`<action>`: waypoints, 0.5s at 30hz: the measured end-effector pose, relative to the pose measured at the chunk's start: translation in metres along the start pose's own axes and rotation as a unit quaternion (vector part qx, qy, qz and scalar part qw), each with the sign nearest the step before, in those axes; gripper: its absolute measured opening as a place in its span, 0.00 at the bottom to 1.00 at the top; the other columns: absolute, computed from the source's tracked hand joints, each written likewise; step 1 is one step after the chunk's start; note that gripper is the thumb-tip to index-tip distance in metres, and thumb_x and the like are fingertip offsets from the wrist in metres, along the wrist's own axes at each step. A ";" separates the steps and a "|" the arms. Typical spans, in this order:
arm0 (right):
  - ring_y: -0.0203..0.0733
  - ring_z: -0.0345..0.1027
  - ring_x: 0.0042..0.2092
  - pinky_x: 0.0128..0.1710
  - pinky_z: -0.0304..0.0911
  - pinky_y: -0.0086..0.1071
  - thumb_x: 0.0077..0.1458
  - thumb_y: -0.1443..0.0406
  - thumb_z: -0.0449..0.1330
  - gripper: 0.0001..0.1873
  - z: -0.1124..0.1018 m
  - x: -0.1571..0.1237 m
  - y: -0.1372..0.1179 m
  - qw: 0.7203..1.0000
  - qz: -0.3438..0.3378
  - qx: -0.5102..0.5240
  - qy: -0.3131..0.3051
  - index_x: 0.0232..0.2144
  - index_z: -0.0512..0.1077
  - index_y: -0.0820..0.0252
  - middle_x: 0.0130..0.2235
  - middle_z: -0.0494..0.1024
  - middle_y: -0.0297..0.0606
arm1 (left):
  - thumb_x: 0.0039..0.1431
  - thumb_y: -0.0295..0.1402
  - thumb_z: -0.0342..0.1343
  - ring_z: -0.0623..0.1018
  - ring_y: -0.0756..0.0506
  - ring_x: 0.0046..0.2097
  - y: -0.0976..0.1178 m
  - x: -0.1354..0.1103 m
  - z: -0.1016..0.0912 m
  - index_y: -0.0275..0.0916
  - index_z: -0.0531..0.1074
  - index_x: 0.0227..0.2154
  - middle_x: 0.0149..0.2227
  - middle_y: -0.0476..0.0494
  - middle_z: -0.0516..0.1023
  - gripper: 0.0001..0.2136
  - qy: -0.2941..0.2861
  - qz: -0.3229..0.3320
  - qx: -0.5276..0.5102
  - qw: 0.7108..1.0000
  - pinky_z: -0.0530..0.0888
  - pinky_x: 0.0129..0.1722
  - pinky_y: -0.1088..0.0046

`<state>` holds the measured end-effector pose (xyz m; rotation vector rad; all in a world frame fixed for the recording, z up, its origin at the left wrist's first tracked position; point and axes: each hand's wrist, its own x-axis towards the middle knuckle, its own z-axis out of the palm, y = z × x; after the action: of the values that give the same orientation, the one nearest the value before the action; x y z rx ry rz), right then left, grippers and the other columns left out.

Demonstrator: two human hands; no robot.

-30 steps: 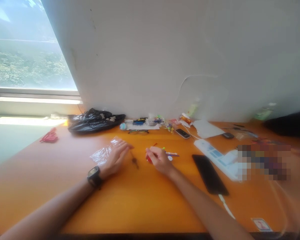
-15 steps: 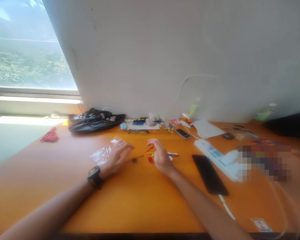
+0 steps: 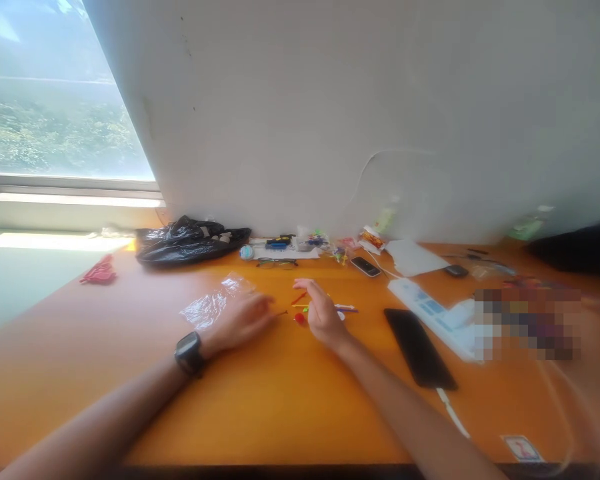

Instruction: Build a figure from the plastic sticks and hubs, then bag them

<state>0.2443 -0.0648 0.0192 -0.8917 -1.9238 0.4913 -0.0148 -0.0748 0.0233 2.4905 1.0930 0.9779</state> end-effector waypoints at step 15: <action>0.50 0.69 0.66 0.69 0.59 0.60 0.68 0.68 0.47 0.20 0.004 -0.002 -0.002 0.992 0.046 0.118 0.008 0.60 0.55 0.49 0.64 0.70 0.49 | 0.54 0.29 0.60 0.77 0.34 0.41 -0.007 -0.002 0.001 0.43 0.75 0.43 0.35 0.40 0.81 0.13 0.018 -0.029 0.189 0.981 0.72 0.42 0.56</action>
<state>0.2409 -0.0672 0.0177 -0.8278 -1.7714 0.7473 -0.0189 -0.0711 0.0183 2.7179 1.4753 0.8696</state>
